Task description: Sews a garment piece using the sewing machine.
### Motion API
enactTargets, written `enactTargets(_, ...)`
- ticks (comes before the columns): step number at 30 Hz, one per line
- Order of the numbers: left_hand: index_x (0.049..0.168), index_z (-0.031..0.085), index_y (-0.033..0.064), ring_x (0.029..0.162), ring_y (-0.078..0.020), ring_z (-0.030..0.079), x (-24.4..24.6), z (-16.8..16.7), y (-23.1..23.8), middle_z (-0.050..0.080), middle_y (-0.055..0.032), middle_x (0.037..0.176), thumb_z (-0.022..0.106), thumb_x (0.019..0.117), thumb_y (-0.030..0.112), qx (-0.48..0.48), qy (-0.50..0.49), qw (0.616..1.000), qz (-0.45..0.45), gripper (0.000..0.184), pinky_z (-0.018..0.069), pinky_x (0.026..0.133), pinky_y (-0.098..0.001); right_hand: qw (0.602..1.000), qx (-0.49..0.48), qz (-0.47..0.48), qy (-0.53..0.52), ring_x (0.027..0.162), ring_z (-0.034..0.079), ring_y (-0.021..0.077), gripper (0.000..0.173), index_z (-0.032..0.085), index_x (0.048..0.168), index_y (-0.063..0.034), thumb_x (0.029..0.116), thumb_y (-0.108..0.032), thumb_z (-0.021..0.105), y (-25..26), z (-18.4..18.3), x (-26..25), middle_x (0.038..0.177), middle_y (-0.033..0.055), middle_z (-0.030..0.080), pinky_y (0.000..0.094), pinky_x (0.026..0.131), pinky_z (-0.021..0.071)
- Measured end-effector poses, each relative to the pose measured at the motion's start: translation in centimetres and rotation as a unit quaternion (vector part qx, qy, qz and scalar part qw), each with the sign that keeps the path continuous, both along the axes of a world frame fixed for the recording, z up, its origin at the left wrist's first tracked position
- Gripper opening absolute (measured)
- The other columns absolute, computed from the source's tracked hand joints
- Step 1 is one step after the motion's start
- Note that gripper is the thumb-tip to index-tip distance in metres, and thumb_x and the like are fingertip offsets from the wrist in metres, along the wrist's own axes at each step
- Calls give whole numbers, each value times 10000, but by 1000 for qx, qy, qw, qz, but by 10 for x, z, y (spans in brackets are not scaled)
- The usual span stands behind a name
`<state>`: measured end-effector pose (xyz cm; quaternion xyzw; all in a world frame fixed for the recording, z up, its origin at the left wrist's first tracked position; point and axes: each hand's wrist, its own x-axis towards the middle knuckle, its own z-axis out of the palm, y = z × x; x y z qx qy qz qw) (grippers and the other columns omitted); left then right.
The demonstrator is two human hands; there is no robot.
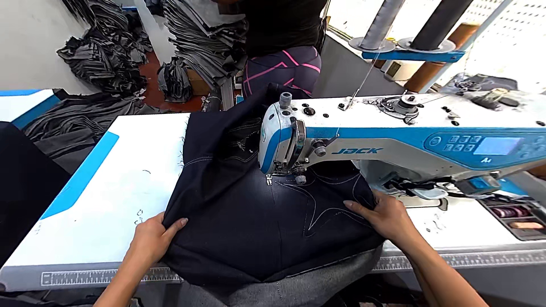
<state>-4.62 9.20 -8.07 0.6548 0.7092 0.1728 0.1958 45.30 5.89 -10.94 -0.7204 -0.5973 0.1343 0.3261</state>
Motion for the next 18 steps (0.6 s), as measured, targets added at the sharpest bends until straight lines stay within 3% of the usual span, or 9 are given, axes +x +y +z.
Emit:
enactTargets(4, 977, 704, -65, 863, -434, 681, 8, 6, 32, 688, -251, 836, 714, 979, 284, -7, 11, 1000, 3, 349, 488, 804, -663, 1000, -13, -14, -5, 794, 668, 397, 271, 689, 962, 46, 882, -177, 820, 29, 9, -5, 801, 222, 673, 658, 734, 484)
enactTargets(8, 1013, 706, -47, 916, -444, 671, 14, 6, 49, 691, -256, 877, 711, 977, 312, -25, -4, 999, 25, 360, 472, 843, -672, 997, -37, -46, -45, 868, 674, 468, 398, 695, 1028, 59, 883, -287, 826, 58, 2, 2, 875, 272, 690, 711, 789, 475)
enactTargets(10, 1084, 679, -59, 925, -422, 672, 11, -1, 40, 692, -253, 913, 715, 977, 296, -7, -82, 996, 44, 372, 482, 845, -658, 993, -43, -74, -85, 915, 660, 525, 517, 663, 1116, 87, 877, -341, 827, 57, 4, 3, 925, 324, 676, 725, 808, 466)
enactTargets(11, 1183, 637, -61, 943, -379, 682, 9, -5, 28, 697, -241, 978, 707, 984, 280, -2, -158, 986, 54, 402, 515, 852, -618, 988, -39, -80, -125, 929, 653, 557, 584, 616, 1171, 106, 883, -361, 818, 49, 7, 1, 949, 353, 661, 731, 794, 476)
enactTargets(12, 1304, 562, -44, 951, -311, 694, 9, -7, 11, 696, -207, 1057, 688, 991, 284, -11, -243, 968, 63, 471, 561, 840, -542, 983, -15, -65, -170, 954, 646, 584, 639, 571, 1225, 129, 881, -346, 821, 36, 11, -3, 998, 380, 645, 732, 783, 490)
enactTargets(13, 1372, 494, -19, 892, -234, 714, 11, -10, -10, 701, -154, 1067, 669, 983, 314, -18, -315, 946, 70, 542, 607, 757, -448, 981, 21, -22, -192, 1036, 618, 599, 680, 547, 1274, 137, 855, -308, 844, 21, 14, -10, 1108, 396, 616, 734, 837, 491)
enactTargets(15, 1371, 472, -24, 823, -151, 716, 21, -17, -58, 694, -79, 1045, 681, 920, 357, -21, -385, 920, 61, 626, 628, 660, -361, 974, 76, 111, -183, 1151, 587, 555, 669, 625, 1249, 73, 817, -391, 838, -12, 17, -34, 1235, 341, 611, 723, 932, 468)
enactTargets(17, 1302, 503, -77, 835, -146, 704, 35, -20, -99, 680, -63, 982, 653, 959, 249, -52, -402, 914, 22, 497, 626, 747, -365, 959, 40, 246, -137, 1167, 643, 385, 611, 712, 1199, -81, 852, -584, 734, -47, 8, -75, 1215, 167, 694, 635, 988, 499)
enactTargets(18, 1251, 536, -73, 847, -150, 719, 44, -24, -112, 706, -56, 946, 596, 999, 200, -84, -420, 904, 5, 376, 622, 798, -371, 944, 18, 308, -120, 1096, 681, 349, 589, 729, 1171, -100, 853, -595, 730, -63, 4, -96, 1130, 134, 729, 605, 951, 529)
